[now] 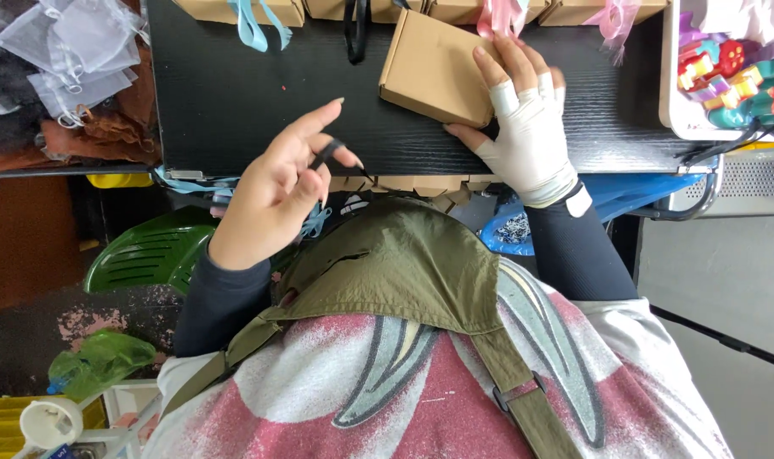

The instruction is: Pack heart-shaped candles into a small cardboard box with decorative filler and tie with a ribbon.

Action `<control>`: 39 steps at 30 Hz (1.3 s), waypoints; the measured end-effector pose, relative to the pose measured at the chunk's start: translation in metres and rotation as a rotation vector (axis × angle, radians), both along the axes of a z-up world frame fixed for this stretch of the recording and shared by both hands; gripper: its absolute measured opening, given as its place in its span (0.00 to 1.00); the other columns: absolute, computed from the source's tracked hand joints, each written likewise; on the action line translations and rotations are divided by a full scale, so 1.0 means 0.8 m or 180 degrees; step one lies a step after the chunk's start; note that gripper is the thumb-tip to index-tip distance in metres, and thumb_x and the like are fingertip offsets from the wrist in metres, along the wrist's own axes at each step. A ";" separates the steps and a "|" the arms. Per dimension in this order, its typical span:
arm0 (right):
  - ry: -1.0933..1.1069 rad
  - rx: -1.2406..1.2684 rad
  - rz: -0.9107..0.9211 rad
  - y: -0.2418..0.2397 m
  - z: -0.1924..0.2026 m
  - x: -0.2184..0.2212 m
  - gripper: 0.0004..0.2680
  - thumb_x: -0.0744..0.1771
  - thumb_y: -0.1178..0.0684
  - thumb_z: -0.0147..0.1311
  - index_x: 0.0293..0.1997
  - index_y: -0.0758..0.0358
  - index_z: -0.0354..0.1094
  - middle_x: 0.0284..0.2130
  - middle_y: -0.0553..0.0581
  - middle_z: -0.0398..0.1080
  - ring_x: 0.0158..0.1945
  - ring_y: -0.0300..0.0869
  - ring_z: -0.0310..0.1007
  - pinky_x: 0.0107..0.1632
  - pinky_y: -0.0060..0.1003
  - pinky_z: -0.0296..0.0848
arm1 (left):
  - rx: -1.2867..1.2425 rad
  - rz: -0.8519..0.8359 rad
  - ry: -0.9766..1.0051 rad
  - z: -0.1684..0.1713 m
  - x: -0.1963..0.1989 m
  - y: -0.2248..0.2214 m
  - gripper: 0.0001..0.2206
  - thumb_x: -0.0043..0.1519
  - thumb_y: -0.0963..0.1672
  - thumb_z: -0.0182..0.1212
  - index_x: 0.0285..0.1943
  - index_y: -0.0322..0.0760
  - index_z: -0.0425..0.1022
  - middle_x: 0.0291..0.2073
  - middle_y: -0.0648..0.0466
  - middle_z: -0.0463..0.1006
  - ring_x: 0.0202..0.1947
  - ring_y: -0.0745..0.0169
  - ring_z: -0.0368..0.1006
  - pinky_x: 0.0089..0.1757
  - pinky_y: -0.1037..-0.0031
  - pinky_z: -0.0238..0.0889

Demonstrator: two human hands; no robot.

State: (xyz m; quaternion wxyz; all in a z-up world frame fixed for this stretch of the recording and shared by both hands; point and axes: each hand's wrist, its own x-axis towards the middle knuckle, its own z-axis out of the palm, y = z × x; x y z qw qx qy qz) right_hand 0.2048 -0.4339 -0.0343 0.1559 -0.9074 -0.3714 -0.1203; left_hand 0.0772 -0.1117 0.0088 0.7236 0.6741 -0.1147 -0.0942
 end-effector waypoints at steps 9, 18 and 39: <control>0.0789 0.1076 -0.0204 0.000 -0.007 -0.025 0.41 0.63 0.47 0.78 0.79 0.64 0.44 0.66 0.62 0.61 0.69 0.52 0.58 0.73 0.48 0.62 | 0.0811 -0.0226 0.0329 -0.031 0.029 -0.029 0.20 0.73 0.50 0.50 0.62 0.30 0.75 0.48 0.50 0.80 0.33 0.73 0.73 0.37 0.80 0.70; 0.2156 0.3038 -0.0296 0.025 0.019 -0.073 0.39 0.63 0.47 0.75 0.76 0.65 0.42 0.63 0.64 0.57 0.69 0.50 0.60 0.74 0.44 0.62 | -0.0066 -0.0044 0.0184 -0.083 0.047 -0.100 0.32 0.71 0.59 0.43 0.63 0.26 0.68 0.48 0.51 0.76 0.35 0.73 0.73 0.40 0.79 0.69; 0.4525 0.3742 0.0659 0.013 -0.022 -0.083 0.24 0.69 0.31 0.53 0.56 0.66 0.63 0.48 0.50 0.69 0.51 0.35 0.67 0.55 0.33 0.68 | -0.2287 -0.0249 0.1238 -0.035 0.041 -0.081 0.32 0.70 0.51 0.58 0.78 0.29 0.52 0.68 0.46 0.66 0.68 0.58 0.66 0.64 0.65 0.64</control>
